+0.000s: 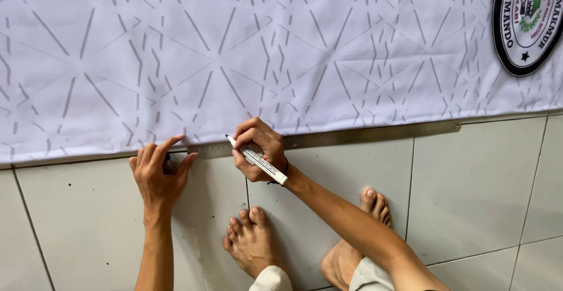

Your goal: The person marks a large printed banner on the floor by hand using a marker and a metal ruler to guide the lines.

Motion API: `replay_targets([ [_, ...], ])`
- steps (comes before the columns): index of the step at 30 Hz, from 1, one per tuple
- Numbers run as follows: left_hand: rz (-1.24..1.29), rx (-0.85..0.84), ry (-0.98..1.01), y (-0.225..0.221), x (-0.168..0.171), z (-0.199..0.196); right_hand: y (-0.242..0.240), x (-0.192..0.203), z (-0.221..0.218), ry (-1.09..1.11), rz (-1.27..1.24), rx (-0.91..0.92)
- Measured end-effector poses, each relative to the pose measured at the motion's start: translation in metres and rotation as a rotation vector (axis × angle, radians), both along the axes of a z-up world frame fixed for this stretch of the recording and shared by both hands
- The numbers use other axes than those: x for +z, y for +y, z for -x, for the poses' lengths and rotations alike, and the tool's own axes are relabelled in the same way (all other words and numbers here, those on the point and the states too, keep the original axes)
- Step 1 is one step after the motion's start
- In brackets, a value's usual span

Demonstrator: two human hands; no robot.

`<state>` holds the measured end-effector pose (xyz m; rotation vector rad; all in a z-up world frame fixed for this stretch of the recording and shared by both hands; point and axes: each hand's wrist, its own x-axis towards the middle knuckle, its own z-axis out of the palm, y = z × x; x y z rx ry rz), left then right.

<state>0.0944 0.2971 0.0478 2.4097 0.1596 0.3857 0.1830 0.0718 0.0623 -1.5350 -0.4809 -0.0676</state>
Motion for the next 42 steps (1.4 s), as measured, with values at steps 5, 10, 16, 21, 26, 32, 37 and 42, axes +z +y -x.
replay_targets([
  [5,-0.002,-0.003,-0.008,0.000,0.000,0.000,-0.001,0.000,0.003,-0.005,-0.012,-0.003],
  [10,0.024,0.075,-0.034,-0.010,-0.006,0.002,-0.018,0.000,-0.003,-0.034,-0.018,-0.096],
  [16,0.095,-0.084,-0.050,-0.130,0.028,-0.048,-0.078,0.053,-0.041,-0.100,0.136,-0.379],
  [21,0.277,-0.309,-0.098,-0.246,0.021,-0.085,-0.196,0.052,-0.054,-0.187,0.269,-0.745],
  [26,0.210,-0.434,-0.037,-0.317,0.011,-0.091,-0.306,0.030,-0.040,-0.179,0.405,-1.025],
  [32,0.025,-0.475,0.024,-0.339,0.004,-0.091,-0.350,-0.006,-0.026,-0.105,0.292,-1.042],
  [37,-0.020,-0.436,0.024,-0.344,-0.005,-0.090,-0.358,-0.013,-0.025,-0.128,0.121,-1.042],
  [42,-0.046,-0.400,0.026,-0.347,-0.004,-0.091,-0.373,-0.023,-0.023,-0.120,0.042,-1.051],
])
